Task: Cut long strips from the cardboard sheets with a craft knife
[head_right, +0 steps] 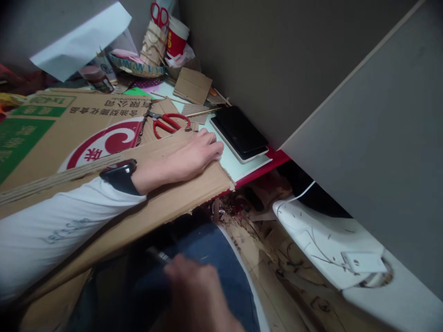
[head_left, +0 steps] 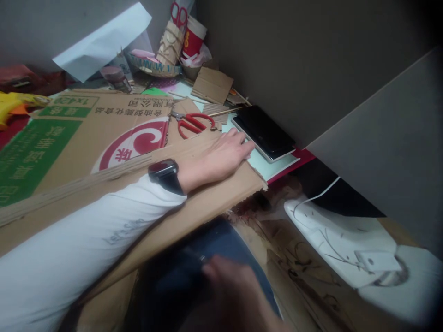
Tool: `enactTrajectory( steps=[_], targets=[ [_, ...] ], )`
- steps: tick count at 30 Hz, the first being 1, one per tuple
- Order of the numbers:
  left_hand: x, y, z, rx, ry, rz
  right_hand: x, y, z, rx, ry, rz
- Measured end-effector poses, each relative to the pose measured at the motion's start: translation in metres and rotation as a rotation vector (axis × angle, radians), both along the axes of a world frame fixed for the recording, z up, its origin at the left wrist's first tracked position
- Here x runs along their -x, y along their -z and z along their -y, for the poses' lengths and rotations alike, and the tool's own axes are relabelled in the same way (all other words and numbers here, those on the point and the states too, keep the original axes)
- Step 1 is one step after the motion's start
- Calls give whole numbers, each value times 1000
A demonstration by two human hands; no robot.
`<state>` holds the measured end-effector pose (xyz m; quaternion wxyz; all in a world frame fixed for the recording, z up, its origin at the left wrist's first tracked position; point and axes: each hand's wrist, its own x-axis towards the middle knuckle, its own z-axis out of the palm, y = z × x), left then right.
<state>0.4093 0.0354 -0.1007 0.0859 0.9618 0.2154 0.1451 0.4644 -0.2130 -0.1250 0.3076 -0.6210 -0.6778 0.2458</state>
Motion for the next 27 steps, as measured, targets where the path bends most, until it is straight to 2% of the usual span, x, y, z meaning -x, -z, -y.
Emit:
enactTrajectory(
  steps=[5, 7, 10, 14, 17, 19, 21, 24, 27],
  targets=[
    [1, 2, -3, -7, 23, 36, -39, -3, 0, 132, 28, -86],
    [3, 0, -5, 51, 25, 77, -52, -9, -1, 240, 88, -275],
    [8, -9, -9, 214, 8, 186, -59, -20, -9, 377, 119, -691],
    [15, -19, -14, 473, -65, 282, -55, -26, -31, 340, -1, -1071],
    [17, -20, -16, 578, -91, 297, -47, -23, -48, 300, -9, -1264],
    [18, -21, -15, 550, -73, 272, -42, -18, -58, 294, 25, -1353],
    [17, -23, -12, 449, -12, 189, -38, -14, -65, 287, 77, -1370],
    [17, -26, -8, 279, 81, 25, -37, -13, -70, 262, 137, -1298],
    [16, -25, -8, 180, 98, -31, -41, -14, -71, 232, 195, -1180]
  ],
)
